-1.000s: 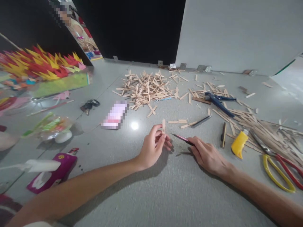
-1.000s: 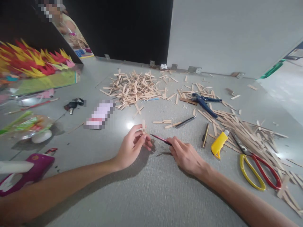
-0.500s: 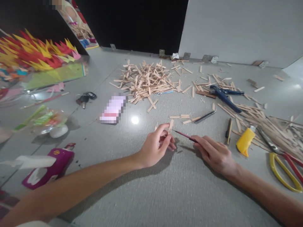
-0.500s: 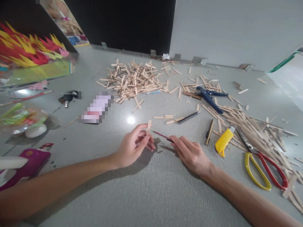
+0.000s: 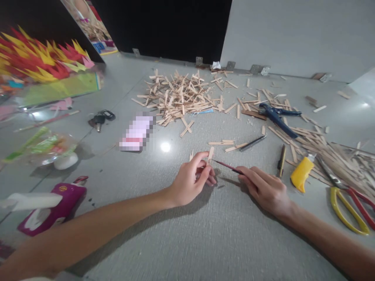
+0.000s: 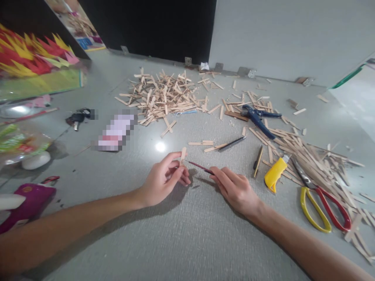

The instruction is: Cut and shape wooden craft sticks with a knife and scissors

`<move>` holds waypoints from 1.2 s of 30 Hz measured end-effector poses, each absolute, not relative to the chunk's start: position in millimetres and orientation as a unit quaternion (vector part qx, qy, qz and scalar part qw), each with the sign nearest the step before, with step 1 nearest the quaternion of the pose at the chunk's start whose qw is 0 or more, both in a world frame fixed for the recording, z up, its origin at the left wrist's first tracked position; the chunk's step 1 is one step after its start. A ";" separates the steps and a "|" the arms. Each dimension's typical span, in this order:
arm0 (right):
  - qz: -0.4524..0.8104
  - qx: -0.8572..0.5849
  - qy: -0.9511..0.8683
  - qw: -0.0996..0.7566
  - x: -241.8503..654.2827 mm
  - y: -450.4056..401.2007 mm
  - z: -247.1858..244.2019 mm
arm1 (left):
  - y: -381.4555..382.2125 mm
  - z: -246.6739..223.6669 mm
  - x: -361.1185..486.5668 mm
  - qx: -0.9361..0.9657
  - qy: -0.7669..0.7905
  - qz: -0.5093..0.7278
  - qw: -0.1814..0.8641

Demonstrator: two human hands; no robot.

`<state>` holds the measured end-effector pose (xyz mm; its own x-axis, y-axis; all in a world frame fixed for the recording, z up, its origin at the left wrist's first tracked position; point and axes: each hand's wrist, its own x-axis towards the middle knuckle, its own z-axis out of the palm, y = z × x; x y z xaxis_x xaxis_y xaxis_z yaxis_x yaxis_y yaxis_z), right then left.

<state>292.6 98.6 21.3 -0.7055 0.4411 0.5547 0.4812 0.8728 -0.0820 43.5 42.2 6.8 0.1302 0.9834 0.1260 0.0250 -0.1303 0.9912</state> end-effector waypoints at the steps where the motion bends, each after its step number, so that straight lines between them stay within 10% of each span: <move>1: -0.035 -0.247 -0.924 0.291 292.2 98.7 21.8 | 42.1 6.8 43.2 0.572 0.442 0.489 0.489; 36: -0.170 -0.155 -0.952 0.202 296.9 105.2 43.2 | 43.5 -1.4 37.5 0.699 0.468 0.410 0.352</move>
<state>296.9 105.2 43.2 -0.8706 0.2258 0.4372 0.3628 0.8947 0.2604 37.5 43.5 -1.4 0.2264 0.9432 0.2430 0.3661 -0.3136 0.8761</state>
